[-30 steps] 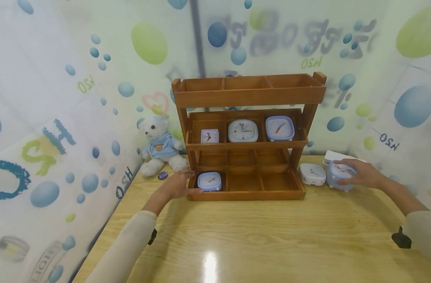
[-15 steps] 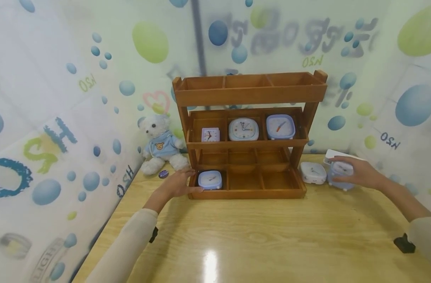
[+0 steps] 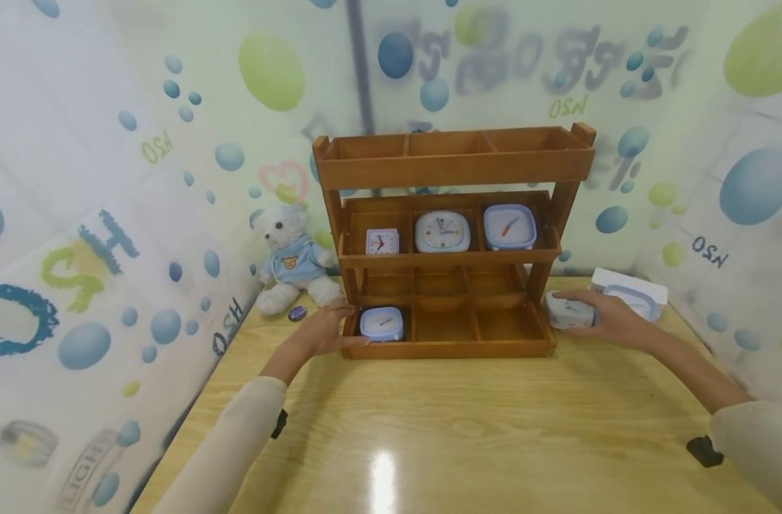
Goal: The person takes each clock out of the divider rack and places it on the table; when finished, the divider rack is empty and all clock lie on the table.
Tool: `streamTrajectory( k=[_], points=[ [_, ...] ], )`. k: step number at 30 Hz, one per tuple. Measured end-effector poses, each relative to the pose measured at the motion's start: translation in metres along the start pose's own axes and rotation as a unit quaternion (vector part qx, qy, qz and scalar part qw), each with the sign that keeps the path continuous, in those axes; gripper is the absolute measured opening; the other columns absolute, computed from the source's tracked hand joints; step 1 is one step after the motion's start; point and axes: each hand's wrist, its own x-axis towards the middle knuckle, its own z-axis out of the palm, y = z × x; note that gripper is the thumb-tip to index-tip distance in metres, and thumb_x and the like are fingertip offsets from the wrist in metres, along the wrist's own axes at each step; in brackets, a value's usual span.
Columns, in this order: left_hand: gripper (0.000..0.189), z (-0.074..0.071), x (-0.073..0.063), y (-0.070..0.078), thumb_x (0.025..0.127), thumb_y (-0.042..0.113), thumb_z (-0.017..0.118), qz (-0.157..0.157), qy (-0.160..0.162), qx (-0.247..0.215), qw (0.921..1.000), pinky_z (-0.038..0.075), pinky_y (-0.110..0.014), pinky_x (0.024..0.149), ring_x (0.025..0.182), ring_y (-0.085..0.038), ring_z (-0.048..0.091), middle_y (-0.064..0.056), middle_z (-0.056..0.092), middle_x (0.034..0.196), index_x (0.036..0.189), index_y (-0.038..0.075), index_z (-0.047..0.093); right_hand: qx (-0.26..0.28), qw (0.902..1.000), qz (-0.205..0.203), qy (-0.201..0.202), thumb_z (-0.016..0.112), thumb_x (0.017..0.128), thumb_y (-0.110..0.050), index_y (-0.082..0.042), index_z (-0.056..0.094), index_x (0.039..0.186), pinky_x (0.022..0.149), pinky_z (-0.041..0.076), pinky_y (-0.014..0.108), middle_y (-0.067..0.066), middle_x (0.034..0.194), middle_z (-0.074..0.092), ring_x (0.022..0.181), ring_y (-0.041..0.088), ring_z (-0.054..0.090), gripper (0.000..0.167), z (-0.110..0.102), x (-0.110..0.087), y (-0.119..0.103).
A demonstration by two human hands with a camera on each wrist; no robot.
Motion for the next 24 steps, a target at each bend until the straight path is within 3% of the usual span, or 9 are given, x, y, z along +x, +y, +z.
streamTrajectory(
  k=[5,7,9,12,14,16,24],
  points=[
    [0.096,0.002,-0.001,-0.003,0.085,0.069,0.073,-0.001,0.008,-0.004,1.0,0.038,-0.054,0.117,0.147,-0.042,0.04,-0.02,0.043,0.159,0.148,-0.001,0.055,0.031,0.9992,0.008,-0.026,0.09,0.082,-0.025,-0.003,0.063,0.139,0.097,0.053,0.041,0.016,0.135,0.068,0.122,0.039,0.063,0.067,0.017,0.017,-0.019],
    [0.097,0.004,-0.001,-0.005,0.085,0.07,0.073,-0.003,0.011,-0.006,0.9999,0.037,-0.054,0.118,0.148,-0.041,0.039,-0.02,0.043,0.16,0.149,-0.001,0.055,0.028,0.9993,-0.004,-0.024,0.091,0.082,-0.027,-0.004,0.064,0.139,0.092,0.054,0.05,0.014,0.132,0.069,0.114,0.037,0.067,0.067,0.024,0.025,-0.025],
    [0.097,0.006,-0.001,-0.007,0.085,0.071,0.073,-0.005,0.015,-0.01,0.9998,0.037,-0.053,0.118,0.148,-0.041,0.039,-0.019,0.043,0.16,0.149,0.0,0.055,0.034,0.9989,-0.016,-0.028,0.091,0.082,-0.026,-0.006,0.063,0.14,0.083,0.056,0.047,0.011,0.118,0.073,0.089,0.028,0.07,0.067,0.031,0.033,-0.031],
    [0.098,0.008,-0.001,-0.008,0.084,0.072,0.072,-0.004,0.02,-0.018,0.9996,0.037,-0.054,0.118,0.147,-0.042,0.039,-0.02,0.043,0.16,0.149,0.0,0.054,0.05,0.9977,-0.04,-0.024,0.092,0.081,-0.022,-0.005,0.064,0.138,0.081,0.057,0.045,0.01,0.116,0.073,0.086,0.023,0.069,0.066,0.042,0.043,-0.038],
    [0.098,0.01,-0.002,-0.009,0.084,0.072,0.072,-0.006,0.024,-0.026,0.9994,0.037,-0.054,0.118,0.148,-0.042,0.038,-0.021,0.042,0.16,0.15,0.0,0.054,0.07,0.996,-0.046,-0.032,0.091,0.082,-0.02,-0.005,0.063,0.139,0.085,0.057,0.046,0.011,0.119,0.072,0.094,0.026,0.071,0.065,0.05,0.05,-0.043],
    [0.098,0.011,-0.003,-0.01,0.084,0.072,0.073,-0.008,0.027,-0.036,0.999,0.036,-0.054,0.119,0.149,-0.041,0.037,-0.02,0.04,0.162,0.15,0.002,0.053,0.082,0.9948,-0.05,-0.035,0.091,0.082,-0.021,-0.005,0.064,0.139,0.094,0.055,0.052,0.012,0.134,0.068,0.118,0.034,0.066,0.065,0.056,0.058,-0.047],
    [0.094,0.02,-0.007,-0.015,0.088,0.069,0.07,-0.007,0.045,-0.056,0.9974,0.033,-0.053,0.121,0.152,-0.037,0.033,-0.016,0.038,0.164,0.155,0.006,0.049,0.137,0.9874,-0.03,-0.073,0.087,0.087,-0.029,-0.01,0.062,0.144,0.102,0.05,0.059,0.012,0.141,0.064,0.129,0.038,0.06,0.065,0.076,0.091,-0.07]
  ],
)
